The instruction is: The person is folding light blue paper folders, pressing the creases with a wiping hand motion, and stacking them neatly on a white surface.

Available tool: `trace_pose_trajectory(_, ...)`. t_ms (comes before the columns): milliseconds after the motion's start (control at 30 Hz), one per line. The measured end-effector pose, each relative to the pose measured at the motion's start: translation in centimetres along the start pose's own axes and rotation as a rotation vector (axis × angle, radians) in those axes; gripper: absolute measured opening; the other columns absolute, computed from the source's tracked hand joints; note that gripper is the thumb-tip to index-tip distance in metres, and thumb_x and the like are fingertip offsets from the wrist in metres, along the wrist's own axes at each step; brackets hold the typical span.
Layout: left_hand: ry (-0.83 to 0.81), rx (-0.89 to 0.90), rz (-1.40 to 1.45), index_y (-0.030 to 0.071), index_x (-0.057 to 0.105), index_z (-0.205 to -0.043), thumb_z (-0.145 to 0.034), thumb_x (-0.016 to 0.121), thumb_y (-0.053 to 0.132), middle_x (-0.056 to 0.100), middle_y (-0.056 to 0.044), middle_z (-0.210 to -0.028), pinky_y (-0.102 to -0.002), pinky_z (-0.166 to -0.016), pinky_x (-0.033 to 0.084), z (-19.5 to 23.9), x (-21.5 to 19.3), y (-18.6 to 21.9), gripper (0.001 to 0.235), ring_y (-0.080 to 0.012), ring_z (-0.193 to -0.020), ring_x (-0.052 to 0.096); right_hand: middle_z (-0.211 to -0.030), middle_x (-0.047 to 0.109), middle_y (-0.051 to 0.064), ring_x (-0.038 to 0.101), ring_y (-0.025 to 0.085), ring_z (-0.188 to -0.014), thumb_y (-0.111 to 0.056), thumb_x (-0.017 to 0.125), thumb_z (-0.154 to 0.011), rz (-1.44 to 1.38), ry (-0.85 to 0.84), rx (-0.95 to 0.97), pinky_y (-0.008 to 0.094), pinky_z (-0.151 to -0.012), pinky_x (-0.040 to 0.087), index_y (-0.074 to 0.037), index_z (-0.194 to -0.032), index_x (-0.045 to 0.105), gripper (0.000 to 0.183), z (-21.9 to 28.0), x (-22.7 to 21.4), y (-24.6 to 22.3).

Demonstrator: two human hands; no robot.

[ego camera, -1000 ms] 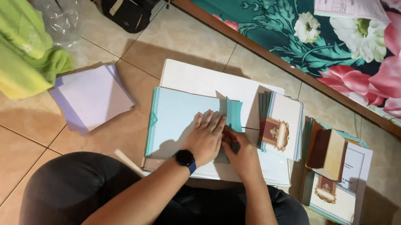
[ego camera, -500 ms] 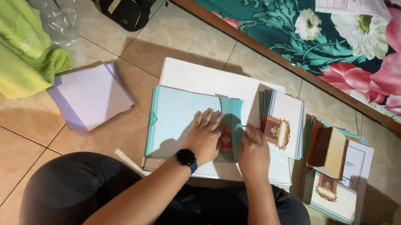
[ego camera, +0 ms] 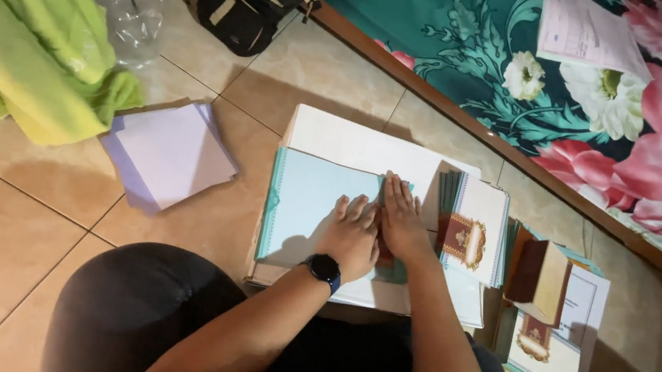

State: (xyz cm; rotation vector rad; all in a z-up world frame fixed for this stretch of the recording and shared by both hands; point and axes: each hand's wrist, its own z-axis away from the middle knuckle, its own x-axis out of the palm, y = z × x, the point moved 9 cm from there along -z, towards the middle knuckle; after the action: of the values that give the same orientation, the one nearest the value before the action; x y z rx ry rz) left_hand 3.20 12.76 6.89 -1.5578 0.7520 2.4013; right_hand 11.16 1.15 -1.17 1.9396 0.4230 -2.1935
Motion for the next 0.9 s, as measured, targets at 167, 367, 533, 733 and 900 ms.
trace_pose_trajectory(167, 0.008, 0.003, 0.016, 0.005, 0.030, -0.159, -0.102, 0.027, 0.031, 0.019, -0.006, -0.171, -0.051, -0.127, 0.001, -0.3, 0.5, -0.3, 0.063, -0.0281, -0.158, 0.011, -0.171, 0.014, 0.013, 0.016, 0.030, -0.157, -0.027, 0.035, -0.104, 0.197, -0.156, -0.018, 0.054, -0.123, 0.018, -0.010, -0.164, 0.015, 0.065, 8.2, -1.6, -4.3)
trace_pose_trajectory(367, 0.550, 0.063, 0.038, -0.006, 0.056, -0.138, -0.093, 0.045, 0.031, 0.045, -0.021, -0.155, -0.063, -0.119, 0.014, -4.3, 4.8, -0.5, 0.059, -0.0374, -0.150, 0.031, -0.156, 0.036, 0.029, 0.035, 0.040, -0.145, -0.027, 0.055, -0.095, -0.032, 0.086, -0.127, 0.048, -0.115, 0.030, 0.010, -0.148, 0.034, 0.068, 16.8, -0.8, -6.5)
trace_pose_trajectory(533, 0.103, 0.013, -0.146, 0.008, 0.028, -0.160, -0.101, 0.039, 0.011, 0.024, -0.009, -0.170, -0.054, -0.126, 0.012, -2.9, 3.4, 0.0, 0.060, -0.0291, -0.157, 0.018, -0.135, 0.059, 0.028, 0.058, 0.041, -0.130, -0.030, 0.044, -0.106, -0.183, -0.036, 0.218, 0.048, -0.110, 0.045, 0.000, -0.150, 0.044, 0.053, 12.1, -0.9, -2.5)
trace_pose_trajectory(733, 0.349, 0.052, -0.109, 0.007, 0.046, -0.150, -0.103, 0.045, 0.012, 0.043, -0.010, -0.158, -0.055, -0.123, 0.018, -2.9, 2.9, 0.0, 0.047, -0.0277, -0.150, 0.035, -0.127, 0.064, 0.023, 0.065, 0.039, -0.123, -0.048, 0.055, -0.096, -0.347, -0.107, 0.488, 0.047, -0.104, 0.052, -0.009, -0.153, 0.040, 0.071, 8.9, 4.1, 1.8)
trace_pose_trajectory(900, 0.856, 0.101, 0.420, 0.001, 0.068, -0.118, -0.106, 0.047, 0.029, 0.068, -0.016, -0.120, -0.054, -0.109, 0.040, -2.1, 0.7, -1.1, 0.037, -0.0321, -0.119, 0.064, -0.103, 0.074, 0.022, 0.073, 0.041, -0.099, -0.010, 0.059, -0.088, -0.725, 0.328, 0.424, 0.048, -0.082, 0.059, -0.008, -0.130, 0.066, 0.042, 10.7, -5.2, -2.6)
